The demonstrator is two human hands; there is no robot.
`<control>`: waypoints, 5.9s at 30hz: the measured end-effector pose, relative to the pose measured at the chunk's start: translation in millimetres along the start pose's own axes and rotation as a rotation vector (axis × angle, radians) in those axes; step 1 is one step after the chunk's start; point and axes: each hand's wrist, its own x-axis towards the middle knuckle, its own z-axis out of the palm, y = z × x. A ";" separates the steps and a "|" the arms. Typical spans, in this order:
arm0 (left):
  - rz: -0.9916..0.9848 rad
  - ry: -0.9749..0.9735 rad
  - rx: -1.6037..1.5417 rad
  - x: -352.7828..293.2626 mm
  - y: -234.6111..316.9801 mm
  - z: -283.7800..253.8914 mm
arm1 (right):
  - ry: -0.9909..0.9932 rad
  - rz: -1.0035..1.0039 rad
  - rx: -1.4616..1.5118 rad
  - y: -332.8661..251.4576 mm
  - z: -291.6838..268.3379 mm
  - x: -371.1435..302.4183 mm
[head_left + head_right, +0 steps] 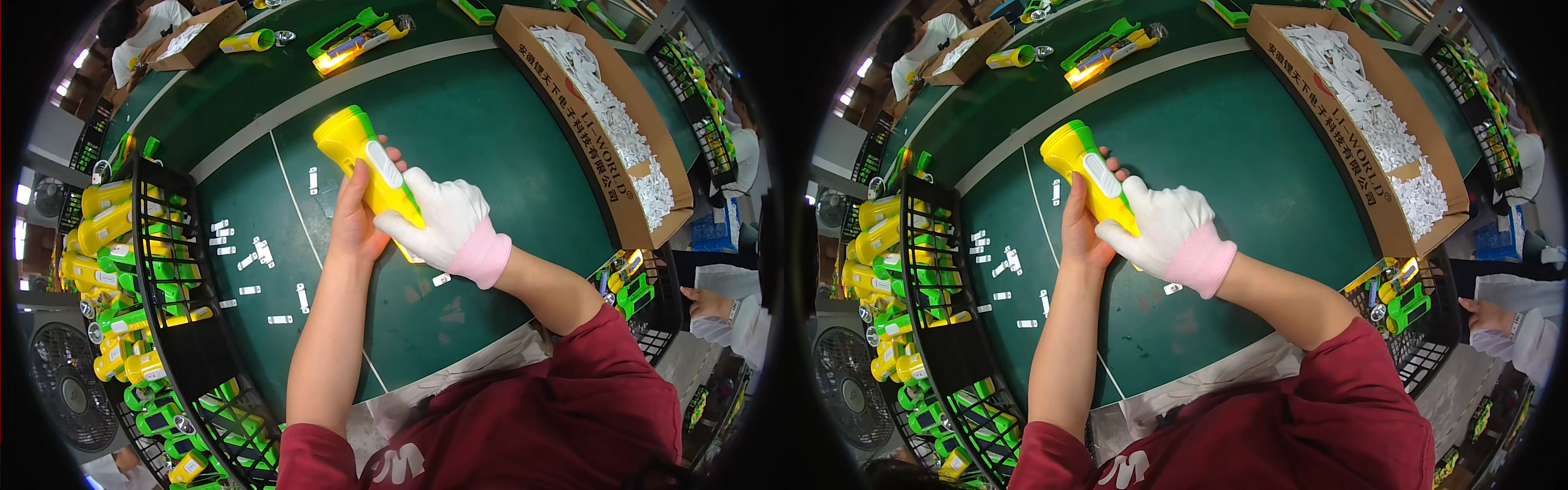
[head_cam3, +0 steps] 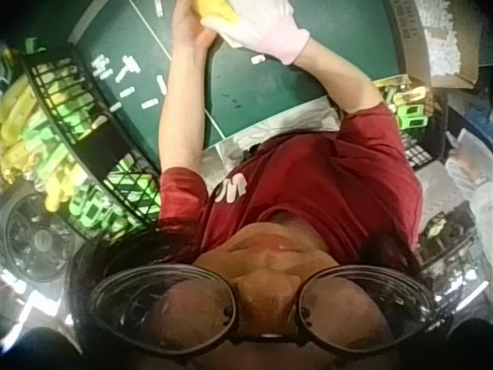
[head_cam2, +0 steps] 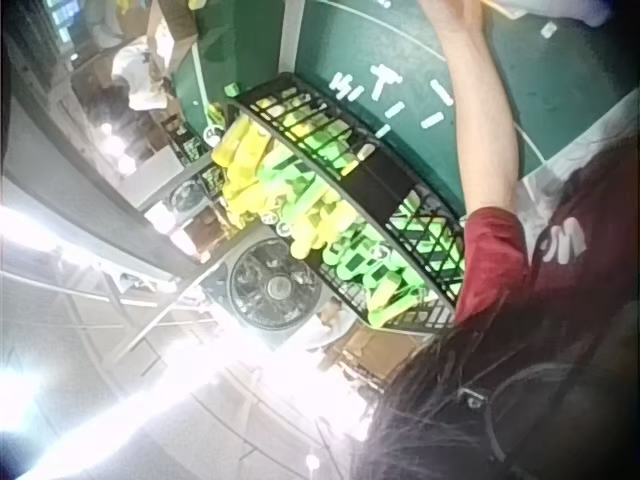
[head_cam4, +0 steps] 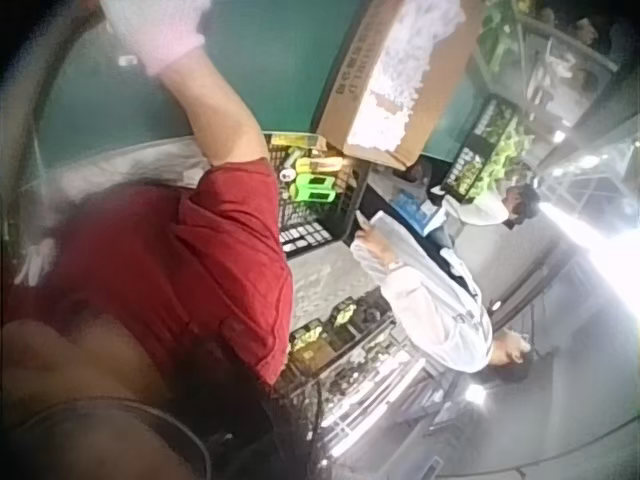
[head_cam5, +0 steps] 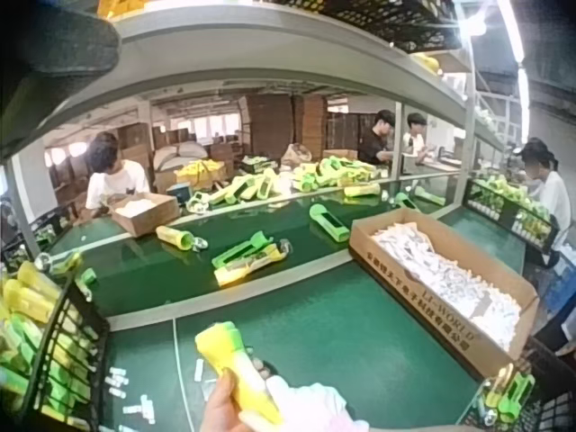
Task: The person assembles flashlights by pressing the plastic casing halves together by hand and attaching switch components from a box.
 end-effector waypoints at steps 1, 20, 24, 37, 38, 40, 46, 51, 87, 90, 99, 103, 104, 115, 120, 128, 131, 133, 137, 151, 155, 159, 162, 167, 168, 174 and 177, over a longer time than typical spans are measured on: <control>0.016 0.003 -0.010 -0.3 0.6 1.4 | -0.006 -0.024 0.020 0.1 -0.7 1.0; 0.122 0.248 0.044 7.7 8.3 6.2 | -0.805 -0.243 -0.299 1.5 -23.2 -18.9; 0.055 0.171 0.169 6.8 7.1 15.5 | -0.594 -0.285 0.025 -2.4 -31.3 -13.1; -0.169 0.014 0.365 -0.4 -1.3 25.0 | 0.049 0.199 0.985 33.2 -31.4 15.8; -0.168 0.012 0.364 -0.3 -2.3 25.5 | 0.049 0.198 0.983 34.1 -30.6 16.0; -0.168 0.035 0.436 0.2 -3.9 26.0 | 0.029 0.260 1.081 35.9 -28.1 16.5; -0.102 0.045 0.565 1.3 -9.0 25.7 | 0.076 0.298 0.994 30.5 -27.1 17.6; -0.096 0.034 0.576 3.1 -9.0 26.4 | 0.161 0.306 0.936 27.5 -21.9 19.3; 0.023 -0.154 1.122 -25.8 -1.1 126.0 | 0.327 0.009 0.648 -5.7 -78.4 -27.4; 0.077 -0.125 1.176 -50.3 -6.1 146.0 | 0.397 -0.041 0.710 -24.7 -89.7 -51.7; 0.291 0.131 1.403 -148.7 -34.4 203.0 | 0.324 -0.218 1.024 -65.4 -115.1 -123.1; 0.338 0.241 1.411 -189.2 -31.7 187.1 | 0.170 -0.235 1.015 -81.0 -94.4 -137.6; 0.283 0.287 1.418 -196.9 -32.6 186.8 | 0.109 -0.270 1.029 -79.8 -86.4 -140.1; 0.247 0.459 0.729 -282.5 -53.9 121.7 | -0.703 0.030 1.392 -38.6 21.2 -221.5; 0.334 0.403 0.484 -297.2 -59.4 120.7 | -1.162 0.076 1.562 -49.0 23.0 -232.1; 0.459 0.238 0.369 -313.5 -52.3 131.1 | -1.307 0.122 1.714 -78.2 -0.8 -242.4; 0.430 0.285 0.388 -308.4 -42.1 144.7 | -1.205 0.063 1.711 -79.9 3.0 -242.1; 0.501 0.425 0.698 -305.6 -42.9 125.5 | -0.681 0.080 1.380 -110.2 -15.8 -240.5; 0.597 0.429 0.965 -310.1 -37.5 168.9 | -0.136 -0.267 0.642 -128.5 -20.4 -237.2; 0.591 0.099 0.451 -318.7 -28.3 191.7 | -0.034 -0.575 0.821 -119.9 -40.2 -243.2; 0.572 0.147 0.459 -320.2 -32.2 180.5 | 0.054 -0.543 0.793 -120.9 -59.7 -225.6; 0.466 0.003 0.314 -321.9 -34.7 158.1 | 0.024 -0.593 0.795 -119.2 -69.3 -203.6; 0.416 -0.066 0.231 -316.0 -40.8 155.0 | -0.034 -0.573 0.771 -114.9 -64.4 -200.5; 0.596 0.377 0.552 -292.2 -46.3 155.8 | -0.243 -0.327 0.695 -107.0 -51.9 -209.3; 0.603 0.450 0.582 -287.7 -47.5 151.9 | -0.361 -0.257 0.746 -103.9 -45.5 -210.9; 0.484 0.529 0.789 -251.5 -48.5 109.2 | -0.450 -0.144 0.760 -78.4 -17.6 -203.7; 0.430 0.530 1.478 -235.2 -36.7 91.0 | -0.697 0.243 1.309 -63.2 -31.2 -174.5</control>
